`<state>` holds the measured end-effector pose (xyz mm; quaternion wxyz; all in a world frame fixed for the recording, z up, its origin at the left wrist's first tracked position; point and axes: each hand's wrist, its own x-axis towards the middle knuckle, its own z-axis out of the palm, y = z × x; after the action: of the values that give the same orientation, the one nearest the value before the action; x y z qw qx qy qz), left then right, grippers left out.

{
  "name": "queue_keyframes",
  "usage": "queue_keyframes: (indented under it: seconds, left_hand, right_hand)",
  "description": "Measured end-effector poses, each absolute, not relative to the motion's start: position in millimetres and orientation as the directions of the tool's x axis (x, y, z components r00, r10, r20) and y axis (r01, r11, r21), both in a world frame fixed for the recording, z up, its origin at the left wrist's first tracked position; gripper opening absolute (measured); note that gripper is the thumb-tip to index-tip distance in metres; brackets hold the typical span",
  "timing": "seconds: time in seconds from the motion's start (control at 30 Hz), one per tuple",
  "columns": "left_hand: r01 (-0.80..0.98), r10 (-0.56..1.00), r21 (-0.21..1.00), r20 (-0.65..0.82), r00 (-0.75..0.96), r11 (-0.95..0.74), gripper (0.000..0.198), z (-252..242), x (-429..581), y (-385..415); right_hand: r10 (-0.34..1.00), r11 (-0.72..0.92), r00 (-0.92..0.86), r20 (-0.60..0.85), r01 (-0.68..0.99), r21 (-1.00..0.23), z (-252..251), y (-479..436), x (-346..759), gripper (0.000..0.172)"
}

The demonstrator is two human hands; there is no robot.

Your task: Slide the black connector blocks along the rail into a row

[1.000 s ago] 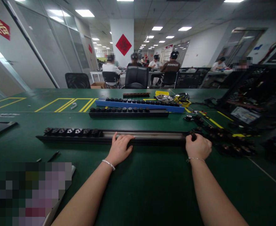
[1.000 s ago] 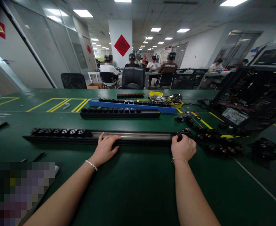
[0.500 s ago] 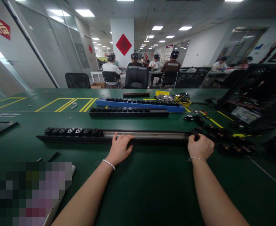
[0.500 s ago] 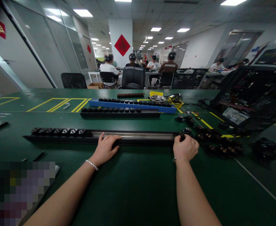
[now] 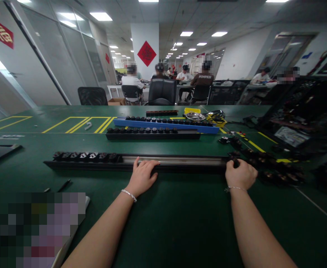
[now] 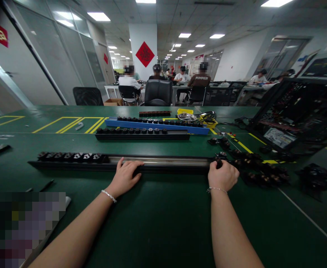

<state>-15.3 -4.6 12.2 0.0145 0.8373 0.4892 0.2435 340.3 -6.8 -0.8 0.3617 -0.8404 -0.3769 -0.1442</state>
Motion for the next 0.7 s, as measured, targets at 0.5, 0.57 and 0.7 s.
queue_keyframes:
  seconds: [0.5, 0.57, 0.7]
  left_hand:
    - [0.816, 0.829, 0.263, 0.396, 0.395, -0.515, 0.036, 11.7, -14.3, -4.0]
    - [0.816, 0.830, 0.264, 0.394, 0.394, -0.513, 0.035, 12.1, -14.2, -4.2]
    - [0.816, 0.830, 0.263, 0.394, 0.395, -0.514, 0.035, 12.3, -14.3, -4.2]
  right_hand:
    - [0.494, -0.481, 0.686, 0.535, 0.728, -0.488, -0.8, -7.2, 346.7, 0.039]
    - [0.491, -0.477, 0.686, 0.537, 0.728, -0.493, -1.0, -7.4, 347.9, 0.039]
    - [0.482, -0.460, 0.689, 0.541, 0.725, -0.512, -3.5, -7.3, 350.0, 0.039]
